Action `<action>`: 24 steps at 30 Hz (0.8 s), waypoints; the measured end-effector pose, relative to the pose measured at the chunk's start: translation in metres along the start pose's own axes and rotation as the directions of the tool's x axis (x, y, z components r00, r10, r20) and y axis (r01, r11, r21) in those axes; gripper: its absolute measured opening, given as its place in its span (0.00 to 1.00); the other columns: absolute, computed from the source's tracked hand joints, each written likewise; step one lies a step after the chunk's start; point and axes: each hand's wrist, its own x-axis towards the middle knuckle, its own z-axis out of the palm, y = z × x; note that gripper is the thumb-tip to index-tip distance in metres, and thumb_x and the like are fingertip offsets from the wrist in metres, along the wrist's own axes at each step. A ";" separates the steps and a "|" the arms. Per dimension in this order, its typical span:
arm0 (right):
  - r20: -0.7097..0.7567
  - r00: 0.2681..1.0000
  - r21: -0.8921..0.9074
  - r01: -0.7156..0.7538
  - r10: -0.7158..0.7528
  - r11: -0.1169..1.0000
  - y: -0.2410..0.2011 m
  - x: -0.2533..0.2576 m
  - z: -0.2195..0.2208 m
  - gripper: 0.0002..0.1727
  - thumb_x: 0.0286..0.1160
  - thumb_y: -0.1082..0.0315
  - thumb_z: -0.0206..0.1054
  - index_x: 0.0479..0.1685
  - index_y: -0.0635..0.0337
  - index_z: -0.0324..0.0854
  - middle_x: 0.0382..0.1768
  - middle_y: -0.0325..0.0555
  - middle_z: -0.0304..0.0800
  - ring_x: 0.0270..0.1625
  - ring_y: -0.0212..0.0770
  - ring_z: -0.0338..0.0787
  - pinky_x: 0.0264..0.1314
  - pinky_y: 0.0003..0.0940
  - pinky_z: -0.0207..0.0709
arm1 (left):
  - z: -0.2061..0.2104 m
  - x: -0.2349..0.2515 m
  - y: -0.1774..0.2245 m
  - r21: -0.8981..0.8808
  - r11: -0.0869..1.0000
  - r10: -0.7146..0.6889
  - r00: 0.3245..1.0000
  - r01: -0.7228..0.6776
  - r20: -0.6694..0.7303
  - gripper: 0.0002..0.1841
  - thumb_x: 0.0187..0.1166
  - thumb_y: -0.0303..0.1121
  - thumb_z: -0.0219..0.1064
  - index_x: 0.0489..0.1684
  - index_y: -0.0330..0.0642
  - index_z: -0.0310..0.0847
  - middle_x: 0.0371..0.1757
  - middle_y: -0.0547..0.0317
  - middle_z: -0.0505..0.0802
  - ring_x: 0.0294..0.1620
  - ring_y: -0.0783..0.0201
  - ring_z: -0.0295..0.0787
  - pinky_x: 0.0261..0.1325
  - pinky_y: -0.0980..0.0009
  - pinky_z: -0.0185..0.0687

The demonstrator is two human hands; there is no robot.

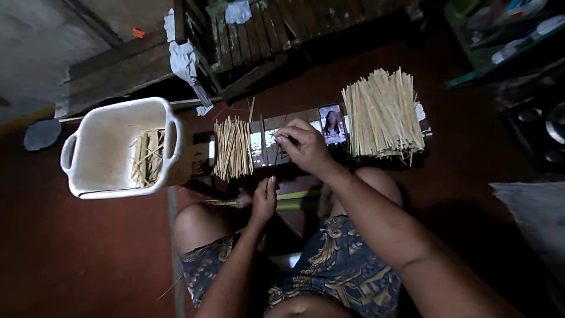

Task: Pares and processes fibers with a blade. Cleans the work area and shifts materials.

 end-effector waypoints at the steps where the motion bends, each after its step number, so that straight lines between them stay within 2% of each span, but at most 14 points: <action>1: -0.014 1.000 -0.007 -0.016 0.016 1.000 0.001 0.000 -0.003 0.08 0.82 0.66 0.70 0.51 0.54 0.93 0.48 0.42 0.87 0.44 0.31 0.88 0.46 0.28 0.88 | 0.001 -0.008 -0.018 0.051 0.995 -0.091 0.995 0.089 0.038 0.28 0.95 0.52 0.43 0.47 0.40 0.86 0.32 0.57 0.87 0.31 0.62 0.84 0.41 0.59 0.85; 2: -0.027 0.999 -0.016 -0.023 0.022 1.000 0.003 0.003 -0.007 0.08 0.83 0.66 0.69 0.51 0.54 0.92 0.48 0.42 0.87 0.46 0.32 0.88 0.47 0.29 0.88 | 0.004 -0.015 -0.032 0.084 0.989 -0.126 0.991 0.123 0.033 0.27 0.94 0.52 0.44 0.47 0.41 0.86 0.34 0.56 0.88 0.35 0.62 0.86 0.45 0.58 0.86; 3: -0.033 0.999 -0.026 -0.030 0.029 0.999 0.006 0.008 -0.012 0.08 0.83 0.64 0.69 0.51 0.53 0.92 0.49 0.42 0.88 0.47 0.32 0.89 0.49 0.30 0.88 | 0.006 -0.016 -0.035 0.087 0.989 -0.125 0.992 0.123 0.014 0.27 0.94 0.51 0.44 0.45 0.42 0.86 0.33 0.57 0.88 0.34 0.63 0.86 0.44 0.59 0.86; 6: -0.024 0.997 -0.027 -0.074 0.074 0.997 0.016 0.004 -0.018 0.10 0.83 0.61 0.69 0.52 0.52 0.93 0.49 0.42 0.89 0.48 0.32 0.89 0.53 0.31 0.88 | 0.011 -0.031 -0.036 0.046 0.986 -0.160 0.986 0.158 0.037 0.27 0.95 0.50 0.43 0.47 0.41 0.86 0.28 0.58 0.86 0.28 0.64 0.83 0.38 0.61 0.85; 7: -0.028 0.998 -0.027 -0.062 0.062 0.998 0.016 0.005 -0.016 0.10 0.83 0.61 0.69 0.53 0.52 0.92 0.49 0.41 0.89 0.47 0.31 0.89 0.52 0.30 0.88 | 0.010 -0.025 -0.037 0.022 0.989 -0.147 0.989 0.147 0.031 0.27 0.95 0.51 0.43 0.46 0.41 0.86 0.25 0.59 0.84 0.24 0.63 0.81 0.33 0.61 0.84; 9: -0.051 0.998 -0.023 -0.037 0.036 0.999 0.018 0.011 -0.017 0.10 0.83 0.61 0.69 0.53 0.51 0.93 0.49 0.40 0.89 0.46 0.30 0.89 0.48 0.29 0.89 | 0.008 -0.018 -0.036 -0.001 0.992 -0.128 0.991 0.128 0.030 0.28 0.94 0.52 0.42 0.44 0.41 0.86 0.22 0.60 0.82 0.22 0.63 0.79 0.30 0.61 0.82; 11: -0.024 0.999 -0.028 -0.049 0.048 0.998 0.018 0.009 -0.020 0.11 0.83 0.61 0.69 0.56 0.50 0.93 0.50 0.40 0.89 0.46 0.30 0.89 0.48 0.29 0.89 | 0.005 -0.012 -0.030 0.023 0.992 -0.128 0.992 0.128 0.018 0.28 0.94 0.53 0.43 0.44 0.42 0.86 0.24 0.61 0.83 0.24 0.65 0.79 0.33 0.62 0.82; 15: 0.068 0.989 -0.028 -0.129 0.130 0.991 0.019 0.008 -0.018 0.12 0.79 0.65 0.71 0.58 0.51 0.89 0.56 0.40 0.91 0.51 0.30 0.92 0.55 0.31 0.91 | -0.009 0.005 -0.023 0.042 0.987 -0.151 0.987 0.153 -0.044 0.29 0.94 0.52 0.42 0.48 0.42 0.87 0.30 0.58 0.87 0.29 0.64 0.83 0.38 0.61 0.85; 18: 0.051 0.985 -0.033 -0.160 0.162 0.987 0.021 0.005 -0.017 0.11 0.79 0.64 0.72 0.56 0.52 0.89 0.54 0.39 0.92 0.51 0.31 0.93 0.56 0.32 0.91 | -0.015 0.013 -0.010 0.015 0.996 -0.087 0.992 0.088 -0.087 0.28 0.95 0.51 0.43 0.45 0.41 0.86 0.25 0.60 0.83 0.25 0.65 0.79 0.34 0.63 0.82; 21: 0.033 0.993 -0.061 -0.113 0.115 0.992 0.014 0.004 -0.019 0.11 0.81 0.62 0.71 0.57 0.50 0.91 0.49 0.40 0.90 0.48 0.31 0.92 0.51 0.32 0.90 | -0.016 0.012 0.009 -0.073 0.997 0.001 0.995 -0.008 -0.095 0.27 0.95 0.49 0.43 0.43 0.40 0.86 0.23 0.62 0.81 0.22 0.66 0.76 0.30 0.66 0.79; 24: 0.063 0.995 -0.073 -0.074 0.079 0.995 0.020 0.005 -0.017 0.12 0.83 0.58 0.69 0.57 0.48 0.92 0.48 0.37 0.90 0.48 0.29 0.91 0.52 0.30 0.90 | -0.012 0.008 0.031 -0.190 0.977 0.077 0.993 -0.092 -0.086 0.26 0.96 0.47 0.43 0.42 0.40 0.84 0.21 0.60 0.79 0.18 0.64 0.73 0.23 0.67 0.75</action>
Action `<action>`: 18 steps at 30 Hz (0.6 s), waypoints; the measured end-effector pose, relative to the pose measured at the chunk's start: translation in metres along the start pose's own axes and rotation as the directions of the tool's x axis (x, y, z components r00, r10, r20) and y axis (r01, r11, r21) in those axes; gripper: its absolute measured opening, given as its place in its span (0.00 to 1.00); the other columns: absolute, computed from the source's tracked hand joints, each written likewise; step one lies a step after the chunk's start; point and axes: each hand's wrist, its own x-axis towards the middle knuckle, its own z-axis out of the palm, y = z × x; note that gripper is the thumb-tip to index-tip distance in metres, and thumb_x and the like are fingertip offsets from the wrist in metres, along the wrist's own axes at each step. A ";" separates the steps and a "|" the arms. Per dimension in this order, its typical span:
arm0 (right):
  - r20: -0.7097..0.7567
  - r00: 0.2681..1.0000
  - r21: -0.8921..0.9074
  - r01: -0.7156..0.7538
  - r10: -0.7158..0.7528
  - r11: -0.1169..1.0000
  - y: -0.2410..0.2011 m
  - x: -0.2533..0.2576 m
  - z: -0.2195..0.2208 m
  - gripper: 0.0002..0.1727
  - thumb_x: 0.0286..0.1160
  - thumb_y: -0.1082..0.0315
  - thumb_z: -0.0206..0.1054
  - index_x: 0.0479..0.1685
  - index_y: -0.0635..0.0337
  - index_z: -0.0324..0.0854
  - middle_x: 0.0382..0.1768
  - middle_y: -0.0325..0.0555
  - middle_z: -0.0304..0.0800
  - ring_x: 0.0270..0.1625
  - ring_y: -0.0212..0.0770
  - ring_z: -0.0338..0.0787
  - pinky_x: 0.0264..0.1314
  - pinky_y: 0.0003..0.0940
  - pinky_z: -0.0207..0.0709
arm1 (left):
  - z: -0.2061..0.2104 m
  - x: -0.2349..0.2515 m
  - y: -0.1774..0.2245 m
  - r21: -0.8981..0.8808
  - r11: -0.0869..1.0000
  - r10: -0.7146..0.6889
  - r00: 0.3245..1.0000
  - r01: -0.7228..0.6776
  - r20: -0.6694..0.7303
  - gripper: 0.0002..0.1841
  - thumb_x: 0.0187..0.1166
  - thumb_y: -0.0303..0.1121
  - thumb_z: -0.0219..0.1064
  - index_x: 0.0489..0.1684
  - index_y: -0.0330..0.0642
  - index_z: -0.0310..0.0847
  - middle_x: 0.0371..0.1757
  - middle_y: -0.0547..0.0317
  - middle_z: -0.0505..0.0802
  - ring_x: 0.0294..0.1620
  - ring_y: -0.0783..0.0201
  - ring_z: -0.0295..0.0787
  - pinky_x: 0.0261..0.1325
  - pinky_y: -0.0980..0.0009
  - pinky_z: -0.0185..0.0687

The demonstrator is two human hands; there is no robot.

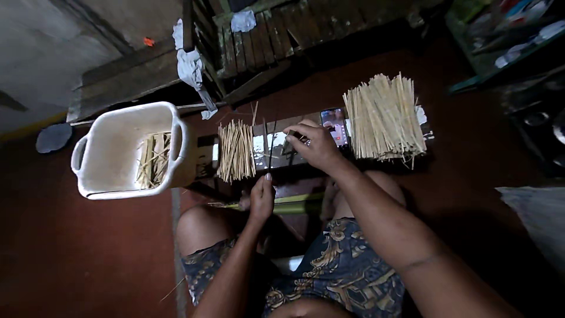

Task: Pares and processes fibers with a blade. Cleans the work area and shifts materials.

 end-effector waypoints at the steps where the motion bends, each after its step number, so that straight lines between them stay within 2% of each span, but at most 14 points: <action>1: 0.023 1.000 -0.003 -0.005 0.005 1.000 0.002 0.000 0.001 0.12 0.84 0.57 0.68 0.57 0.48 0.92 0.49 0.37 0.90 0.48 0.28 0.91 0.53 0.30 0.90 | 0.002 -0.001 0.007 -0.030 0.999 0.016 1.000 -0.016 0.007 0.26 0.96 0.47 0.42 0.43 0.40 0.84 0.21 0.60 0.78 0.17 0.64 0.72 0.21 0.67 0.73; 7: 0.068 0.998 -0.065 0.005 -0.001 0.998 -0.010 -0.005 0.003 0.11 0.84 0.63 0.66 0.55 0.53 0.91 0.50 0.40 0.89 0.48 0.33 0.90 0.52 0.35 0.89 | 0.009 -0.004 0.041 -0.086 0.990 0.115 0.993 -0.112 0.031 0.25 0.95 0.49 0.43 0.44 0.40 0.83 0.21 0.61 0.78 0.17 0.66 0.71 0.21 0.68 0.73; 9: 0.081 0.997 -0.077 0.001 0.005 0.997 -0.009 -0.006 0.003 0.10 0.83 0.62 0.67 0.51 0.53 0.92 0.46 0.41 0.87 0.45 0.35 0.89 0.48 0.37 0.89 | 0.009 -0.005 0.048 -0.091 0.987 0.138 0.990 -0.134 0.035 0.26 0.95 0.49 0.44 0.44 0.41 0.84 0.21 0.61 0.78 0.17 0.66 0.70 0.20 0.68 0.72; 11: 0.097 0.995 -0.085 -0.016 0.024 0.996 -0.008 -0.006 0.002 0.10 0.83 0.59 0.67 0.49 0.51 0.92 0.48 0.41 0.87 0.47 0.35 0.89 0.50 0.38 0.88 | 0.010 -0.004 0.054 -0.098 0.984 0.156 0.987 -0.151 0.039 0.26 0.95 0.50 0.44 0.44 0.41 0.84 0.20 0.61 0.77 0.16 0.65 0.70 0.19 0.68 0.71; 15: 0.112 0.993 -0.069 -0.016 0.023 0.998 -0.008 -0.006 0.002 0.12 0.84 0.59 0.66 0.54 0.49 0.92 0.54 0.41 0.89 0.53 0.35 0.90 0.56 0.39 0.88 | 0.011 -0.003 0.065 -0.094 0.977 0.194 0.981 -0.190 0.026 0.25 0.95 0.49 0.44 0.42 0.41 0.83 0.20 0.61 0.77 0.16 0.66 0.70 0.19 0.69 0.71; 18: 0.110 0.994 -0.078 -0.012 0.021 0.997 -0.009 -0.006 0.002 0.12 0.84 0.60 0.66 0.56 0.48 0.92 0.53 0.40 0.89 0.52 0.34 0.90 0.56 0.38 0.88 | 0.012 -0.003 0.068 -0.087 0.982 0.169 0.985 -0.165 0.035 0.25 0.95 0.49 0.44 0.42 0.41 0.84 0.20 0.61 0.77 0.15 0.65 0.70 0.19 0.68 0.71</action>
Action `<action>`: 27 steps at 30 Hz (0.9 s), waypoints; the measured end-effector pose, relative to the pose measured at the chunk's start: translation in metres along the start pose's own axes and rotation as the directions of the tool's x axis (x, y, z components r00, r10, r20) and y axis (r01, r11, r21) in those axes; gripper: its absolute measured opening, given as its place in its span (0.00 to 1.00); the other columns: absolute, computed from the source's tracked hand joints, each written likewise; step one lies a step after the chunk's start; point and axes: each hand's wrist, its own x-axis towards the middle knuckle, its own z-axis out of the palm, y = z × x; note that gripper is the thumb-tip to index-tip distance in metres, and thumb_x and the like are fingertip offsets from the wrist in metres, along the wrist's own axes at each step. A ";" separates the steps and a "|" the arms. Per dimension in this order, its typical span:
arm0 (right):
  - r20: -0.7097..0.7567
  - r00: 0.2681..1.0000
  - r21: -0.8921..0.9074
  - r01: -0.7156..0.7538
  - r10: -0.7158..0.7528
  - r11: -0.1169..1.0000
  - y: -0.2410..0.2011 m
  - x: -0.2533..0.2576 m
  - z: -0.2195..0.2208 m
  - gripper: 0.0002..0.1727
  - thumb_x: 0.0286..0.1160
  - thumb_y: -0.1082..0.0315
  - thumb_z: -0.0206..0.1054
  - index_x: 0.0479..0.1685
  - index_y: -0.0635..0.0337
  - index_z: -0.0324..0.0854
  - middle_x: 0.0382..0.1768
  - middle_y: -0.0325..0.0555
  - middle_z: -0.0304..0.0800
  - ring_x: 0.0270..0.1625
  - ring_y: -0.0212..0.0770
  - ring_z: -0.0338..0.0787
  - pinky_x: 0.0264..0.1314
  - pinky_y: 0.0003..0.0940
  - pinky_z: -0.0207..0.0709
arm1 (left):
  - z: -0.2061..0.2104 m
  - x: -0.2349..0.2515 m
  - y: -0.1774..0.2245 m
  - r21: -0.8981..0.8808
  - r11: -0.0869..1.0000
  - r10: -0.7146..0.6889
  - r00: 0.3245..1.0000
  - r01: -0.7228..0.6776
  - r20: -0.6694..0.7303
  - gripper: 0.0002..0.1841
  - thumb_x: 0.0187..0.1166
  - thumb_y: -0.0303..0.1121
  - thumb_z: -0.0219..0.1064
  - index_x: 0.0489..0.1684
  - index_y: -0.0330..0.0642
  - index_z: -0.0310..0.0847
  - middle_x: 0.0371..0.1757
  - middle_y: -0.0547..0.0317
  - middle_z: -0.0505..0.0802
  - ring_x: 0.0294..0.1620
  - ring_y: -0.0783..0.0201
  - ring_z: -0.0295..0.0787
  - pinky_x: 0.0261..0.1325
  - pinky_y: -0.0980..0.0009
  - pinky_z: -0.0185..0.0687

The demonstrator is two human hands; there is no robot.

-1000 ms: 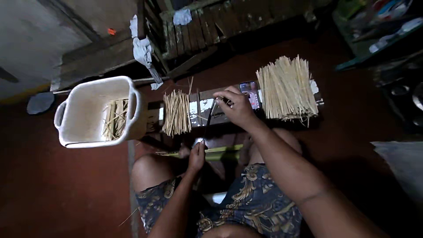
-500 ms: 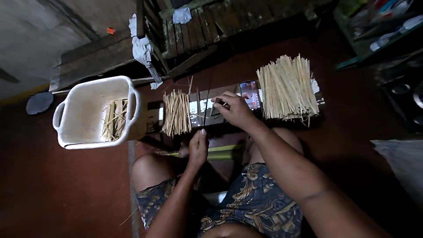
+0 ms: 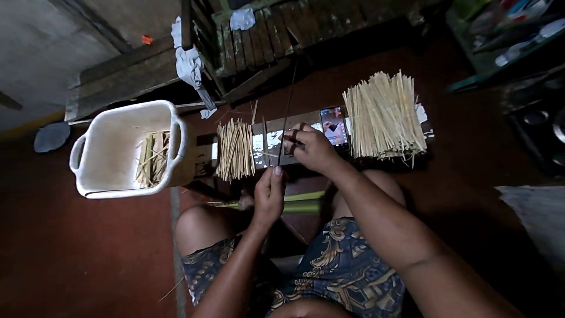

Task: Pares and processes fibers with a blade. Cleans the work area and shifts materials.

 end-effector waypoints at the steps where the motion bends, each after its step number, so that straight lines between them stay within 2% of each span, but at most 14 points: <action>1: -0.001 1.000 -0.002 0.001 -0.001 1.000 0.001 0.000 0.000 0.11 0.83 0.59 0.66 0.53 0.48 0.93 0.51 0.40 0.89 0.51 0.35 0.89 0.55 0.39 0.88 | 0.001 0.000 0.000 0.011 1.000 -0.024 1.000 0.024 0.003 0.25 0.95 0.49 0.44 0.42 0.42 0.84 0.19 0.61 0.77 0.15 0.65 0.70 0.18 0.67 0.71; 3: -0.003 1.000 -0.005 0.005 -0.005 1.000 0.001 0.000 0.001 0.11 0.83 0.60 0.67 0.52 0.47 0.93 0.46 0.40 0.88 0.47 0.35 0.88 0.51 0.38 0.87 | 0.001 0.001 -0.002 0.029 0.998 -0.053 0.999 0.053 0.000 0.25 0.95 0.50 0.44 0.42 0.42 0.84 0.19 0.61 0.77 0.15 0.64 0.69 0.19 0.67 0.71; 6: 0.000 1.000 -0.023 -0.003 0.003 1.000 0.003 0.000 0.002 0.11 0.83 0.59 0.67 0.51 0.48 0.93 0.46 0.40 0.88 0.46 0.36 0.89 0.49 0.39 0.87 | 0.003 0.001 0.001 0.025 0.997 -0.068 0.998 0.069 -0.010 0.26 0.95 0.50 0.44 0.41 0.42 0.84 0.18 0.61 0.76 0.14 0.64 0.68 0.18 0.67 0.69; 8: -0.001 1.000 -0.037 -0.014 0.014 0.999 0.001 0.000 0.003 0.10 0.82 0.59 0.67 0.49 0.49 0.93 0.48 0.41 0.89 0.48 0.37 0.90 0.51 0.42 0.88 | 0.002 0.001 0.004 0.025 0.997 -0.073 0.997 0.073 -0.009 0.26 0.95 0.50 0.44 0.42 0.42 0.84 0.19 0.60 0.76 0.15 0.64 0.69 0.18 0.67 0.70; 11: -0.058 0.998 -0.017 0.022 -0.023 1.000 -0.003 -0.001 0.001 0.10 0.83 0.60 0.67 0.51 0.49 0.93 0.50 0.39 0.90 0.52 0.35 0.90 0.55 0.40 0.88 | 0.001 0.000 0.008 0.031 0.999 -0.014 1.000 0.015 -0.014 0.24 0.95 0.48 0.45 0.43 0.42 0.84 0.20 0.61 0.78 0.16 0.66 0.70 0.19 0.69 0.71; 12: -0.053 0.998 -0.020 0.018 -0.019 1.000 -0.001 0.001 0.001 0.11 0.83 0.59 0.67 0.53 0.48 0.93 0.52 0.39 0.90 0.54 0.35 0.90 0.57 0.39 0.88 | 0.000 0.001 0.006 0.043 0.999 -0.014 1.000 0.014 -0.016 0.24 0.95 0.48 0.45 0.42 0.43 0.84 0.20 0.62 0.77 0.16 0.66 0.70 0.19 0.69 0.71; 15: 0.068 0.993 -0.083 -0.094 0.100 0.992 0.009 0.002 0.009 0.14 0.83 0.55 0.65 0.52 0.49 0.93 0.56 0.43 0.91 0.56 0.41 0.91 0.60 0.48 0.87 | -0.003 0.002 0.001 0.064 0.995 -0.069 0.998 0.070 -0.012 0.25 0.95 0.50 0.45 0.40 0.43 0.83 0.20 0.59 0.78 0.17 0.63 0.71 0.20 0.66 0.72; 17: 0.030 0.996 -0.095 -0.075 0.078 0.993 0.005 0.004 0.006 0.15 0.84 0.55 0.64 0.49 0.52 0.93 0.57 0.43 0.91 0.59 0.42 0.91 0.63 0.48 0.86 | -0.005 0.008 0.008 0.063 0.998 -0.024 1.000 0.025 -0.015 0.25 0.95 0.49 0.45 0.40 0.42 0.83 0.22 0.59 0.81 0.18 0.63 0.74 0.22 0.65 0.75; 19: -0.018 0.999 -0.091 -0.038 0.037 0.995 0.001 0.002 0.006 0.14 0.85 0.56 0.65 0.52 0.50 0.93 0.56 0.41 0.91 0.56 0.39 0.91 0.60 0.45 0.87 | -0.006 0.006 0.007 0.074 0.997 0.005 1.000 -0.004 -0.016 0.25 0.95 0.50 0.45 0.40 0.42 0.82 0.23 0.60 0.80 0.19 0.64 0.74 0.22 0.66 0.75; 20: 0.005 0.998 -0.117 -0.063 0.064 0.991 0.004 0.004 0.009 0.14 0.84 0.56 0.65 0.53 0.50 0.93 0.54 0.41 0.91 0.55 0.41 0.91 0.60 0.47 0.87 | -0.008 0.005 0.001 0.089 0.996 -0.031 0.999 0.032 -0.007 0.25 0.95 0.50 0.44 0.40 0.43 0.82 0.22 0.61 0.80 0.18 0.65 0.73 0.21 0.67 0.75; 22: 0.140 0.964 -0.189 -0.198 0.226 0.962 0.013 0.001 0.018 0.15 0.83 0.56 0.65 0.54 0.52 0.92 0.54 0.48 0.92 0.56 0.50 0.92 0.61 0.57 0.85 | -0.010 0.000 -0.010 0.117 0.981 -0.157 0.987 0.152 0.032 0.26 0.95 0.51 0.44 0.40 0.42 0.83 0.20 0.60 0.79 0.16 0.63 0.72 0.21 0.65 0.74; 23: 0.166 0.948 -0.220 -0.233 0.272 0.947 0.014 0.008 0.017 0.15 0.82 0.55 0.66 0.54 0.51 0.92 0.56 0.48 0.92 0.57 0.51 0.92 0.62 0.60 0.85 | -0.012 0.005 -0.009 0.118 0.981 -0.159 0.987 0.153 0.039 0.26 0.95 0.51 0.44 0.42 0.42 0.84 0.20 0.60 0.79 0.16 0.63 0.72 0.21 0.65 0.74; 25: 0.167 0.946 -0.215 -0.240 0.277 0.947 0.010 0.011 0.009 0.15 0.80 0.54 0.69 0.56 0.49 0.92 0.56 0.47 0.92 0.59 0.50 0.91 0.63 0.59 0.84 | -0.012 0.006 -0.005 0.090 0.989 -0.120 0.992 0.117 0.030 0.26 0.95 0.49 0.44 0.43 0.41 0.85 0.21 0.59 0.80 0.17 0.63 0.72 0.20 0.66 0.73; 27: 0.160 0.953 -0.196 -0.226 0.259 0.954 0.010 0.007 0.004 0.18 0.76 0.56 0.71 0.63 0.46 0.89 0.56 0.42 0.92 0.56 0.45 0.92 0.61 0.55 0.87 | -0.013 0.005 -0.013 0.113 0.987 -0.117 0.993 0.114 0.014 0.25 0.95 0.48 0.44 0.42 0.42 0.84 0.22 0.60 0.80 0.18 0.64 0.73 0.22 0.66 0.75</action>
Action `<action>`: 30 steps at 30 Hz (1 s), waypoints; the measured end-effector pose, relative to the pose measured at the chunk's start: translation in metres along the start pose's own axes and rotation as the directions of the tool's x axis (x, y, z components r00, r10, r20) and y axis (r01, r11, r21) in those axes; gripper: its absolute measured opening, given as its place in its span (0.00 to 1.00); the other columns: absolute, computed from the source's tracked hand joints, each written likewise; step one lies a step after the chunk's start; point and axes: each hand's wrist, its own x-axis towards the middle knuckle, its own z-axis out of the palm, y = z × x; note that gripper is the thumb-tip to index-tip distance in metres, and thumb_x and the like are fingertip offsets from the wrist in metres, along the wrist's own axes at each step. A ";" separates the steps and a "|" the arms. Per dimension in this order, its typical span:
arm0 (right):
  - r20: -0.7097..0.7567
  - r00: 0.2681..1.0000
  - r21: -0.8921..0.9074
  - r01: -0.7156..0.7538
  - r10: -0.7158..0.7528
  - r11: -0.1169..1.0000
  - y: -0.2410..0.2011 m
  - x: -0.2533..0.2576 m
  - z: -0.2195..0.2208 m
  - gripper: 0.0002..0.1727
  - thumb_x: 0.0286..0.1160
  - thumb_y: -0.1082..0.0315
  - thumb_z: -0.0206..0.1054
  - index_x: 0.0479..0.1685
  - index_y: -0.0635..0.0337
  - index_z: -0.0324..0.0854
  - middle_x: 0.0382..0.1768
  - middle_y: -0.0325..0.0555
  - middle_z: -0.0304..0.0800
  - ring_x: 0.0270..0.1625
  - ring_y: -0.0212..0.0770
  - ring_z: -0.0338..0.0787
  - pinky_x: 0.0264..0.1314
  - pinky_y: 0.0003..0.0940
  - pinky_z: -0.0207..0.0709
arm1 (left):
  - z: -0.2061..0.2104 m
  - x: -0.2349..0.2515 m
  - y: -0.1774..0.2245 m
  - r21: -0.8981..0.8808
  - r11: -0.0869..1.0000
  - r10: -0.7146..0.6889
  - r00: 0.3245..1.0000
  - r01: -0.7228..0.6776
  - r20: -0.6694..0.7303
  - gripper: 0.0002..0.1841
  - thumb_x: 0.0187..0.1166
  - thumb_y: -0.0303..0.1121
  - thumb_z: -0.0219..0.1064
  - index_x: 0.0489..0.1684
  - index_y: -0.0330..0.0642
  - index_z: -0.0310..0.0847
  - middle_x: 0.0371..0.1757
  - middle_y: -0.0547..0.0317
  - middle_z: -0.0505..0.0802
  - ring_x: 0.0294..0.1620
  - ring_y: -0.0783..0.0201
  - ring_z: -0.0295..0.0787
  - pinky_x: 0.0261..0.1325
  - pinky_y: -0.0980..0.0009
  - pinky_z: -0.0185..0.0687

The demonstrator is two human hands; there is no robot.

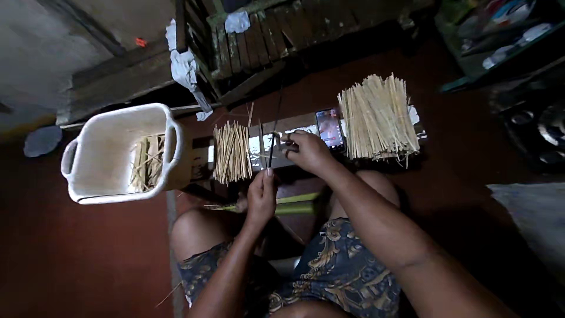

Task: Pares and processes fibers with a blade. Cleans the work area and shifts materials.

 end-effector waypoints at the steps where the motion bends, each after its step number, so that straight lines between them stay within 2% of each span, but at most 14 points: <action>1: -0.006 1.000 0.003 -0.001 0.001 1.000 0.004 -0.001 -0.001 0.19 0.77 0.57 0.70 0.66 0.46 0.87 0.57 0.42 0.92 0.55 0.44 0.93 0.60 0.55 0.87 | -0.001 0.001 -0.008 0.040 0.999 -0.036 0.999 0.035 0.003 0.26 0.95 0.50 0.44 0.41 0.43 0.84 0.22 0.61 0.81 0.19 0.64 0.75 0.24 0.65 0.77; 4: -0.057 0.997 0.054 -0.043 0.046 0.998 0.009 0.002 -0.006 0.18 0.79 0.61 0.65 0.67 0.47 0.86 0.56 0.40 0.93 0.52 0.41 0.93 0.58 0.51 0.88 | -0.003 0.009 -0.007 0.057 0.996 -0.074 0.997 0.076 -0.022 0.27 0.94 0.52 0.44 0.39 0.44 0.85 0.21 0.60 0.81 0.18 0.63 0.74 0.23 0.64 0.76; 7: -0.108 0.991 0.164 -0.058 0.076 0.985 0.006 -0.002 -0.013 0.16 0.79 0.65 0.62 0.64 0.48 0.85 0.53 0.39 0.94 0.49 0.37 0.94 0.55 0.46 0.91 | 0.000 0.005 -0.001 0.010 1.000 0.009 0.999 -0.009 -0.032 0.27 0.95 0.51 0.42 0.39 0.43 0.83 0.21 0.60 0.80 0.17 0.63 0.73 0.21 0.65 0.75; 10: -0.128 0.987 0.210 -0.070 0.098 0.975 0.005 -0.010 -0.014 0.15 0.82 0.65 0.61 0.63 0.48 0.85 0.49 0.37 0.94 0.45 0.36 0.94 0.51 0.45 0.90 | 0.001 -0.001 -0.019 0.026 0.990 -0.137 0.990 0.136 0.034 0.29 0.94 0.54 0.42 0.41 0.43 0.84 0.19 0.61 0.78 0.17 0.64 0.72 0.22 0.65 0.75; 11: -0.131 0.987 0.217 -0.068 0.098 0.974 0.003 -0.006 -0.016 0.15 0.82 0.65 0.60 0.63 0.47 0.85 0.49 0.37 0.94 0.45 0.36 0.94 0.51 0.44 0.90 | -0.001 0.002 -0.019 0.026 0.989 -0.145 0.989 0.144 0.031 0.28 0.95 0.53 0.42 0.41 0.42 0.85 0.20 0.61 0.79 0.17 0.64 0.72 0.22 0.65 0.75; 15: -0.129 0.987 0.244 -0.059 0.092 0.968 0.003 -0.003 -0.016 0.16 0.81 0.66 0.60 0.63 0.47 0.84 0.51 0.36 0.93 0.46 0.34 0.93 0.51 0.43 0.91 | 0.005 -0.003 -0.023 -0.057 0.997 -0.046 0.999 0.045 -0.011 0.26 0.96 0.48 0.43 0.42 0.40 0.84 0.20 0.61 0.78 0.17 0.65 0.71 0.20 0.67 0.73; 17: -0.114 0.990 0.274 -0.049 0.083 0.961 -0.001 -0.004 -0.013 0.17 0.80 0.68 0.61 0.64 0.48 0.84 0.50 0.37 0.93 0.44 0.35 0.93 0.48 0.43 0.90 | 0.003 -0.003 -0.035 -0.024 0.989 -0.146 0.989 0.146 0.006 0.27 0.95 0.50 0.42 0.42 0.40 0.84 0.19 0.61 0.77 0.16 0.65 0.71 0.21 0.66 0.73; 18: -0.111 0.990 0.288 -0.046 0.081 0.957 -0.002 -0.002 -0.013 0.18 0.79 0.68 0.61 0.65 0.48 0.83 0.49 0.36 0.93 0.42 0.35 0.93 0.47 0.43 0.90 | 0.003 -0.002 -0.035 -0.022 0.988 -0.154 0.988 0.154 -0.004 0.27 0.95 0.50 0.43 0.42 0.40 0.85 0.19 0.61 0.77 0.16 0.64 0.70 0.21 0.66 0.72; 21: -0.109 0.991 0.301 -0.046 0.082 0.952 -0.002 -0.003 -0.014 0.21 0.75 0.69 0.62 0.68 0.47 0.82 0.49 0.36 0.93 0.41 0.35 0.92 0.44 0.43 0.90 | 0.008 -0.007 -0.038 -0.071 0.996 -0.051 0.998 0.050 -0.022 0.25 0.96 0.46 0.43 0.42 0.39 0.83 0.20 0.61 0.77 0.16 0.65 0.70 0.21 0.68 0.72; 25: -0.111 0.992 0.302 -0.018 0.054 0.953 -0.013 -0.008 -0.013 0.30 0.73 0.69 0.65 0.79 0.44 0.75 0.47 0.39 0.90 0.34 0.37 0.88 0.35 0.41 0.87 | 0.010 -0.008 -0.067 -0.022 0.991 -0.132 0.991 0.132 0.013 0.26 0.96 0.48 0.44 0.43 0.39 0.84 0.21 0.61 0.79 0.17 0.66 0.72 0.22 0.68 0.74; 27: -0.123 0.992 0.309 0.020 0.019 0.951 -0.018 -0.016 -0.012 0.34 0.74 0.70 0.68 0.84 0.42 0.71 0.52 0.44 0.88 0.33 0.40 0.88 0.31 0.42 0.87 | 0.014 -0.008 -0.064 0.003 0.990 -0.144 0.989 0.144 0.020 0.27 0.96 0.50 0.43 0.43 0.39 0.84 0.22 0.60 0.80 0.18 0.65 0.73 0.23 0.67 0.75; 29: -0.123 0.991 0.283 0.079 -0.045 0.956 -0.020 -0.017 -0.005 0.32 0.76 0.66 0.68 0.84 0.40 0.73 0.60 0.44 0.87 0.38 0.38 0.89 0.36 0.40 0.88 | 0.018 -0.012 -0.063 0.040 0.988 -0.150 0.988 0.149 0.022 0.27 0.95 0.50 0.42 0.43 0.40 0.85 0.24 0.60 0.82 0.20 0.65 0.76 0.26 0.66 0.78; 30: -0.140 0.987 0.266 0.114 -0.079 0.957 -0.020 -0.013 -0.001 0.28 0.79 0.63 0.68 0.81 0.40 0.77 0.59 0.43 0.87 0.40 0.37 0.89 0.39 0.39 0.88 | 0.019 -0.013 -0.064 0.042 0.990 -0.134 0.991 0.134 0.013 0.27 0.95 0.49 0.42 0.43 0.40 0.85 0.23 0.60 0.81 0.20 0.65 0.75 0.25 0.66 0.77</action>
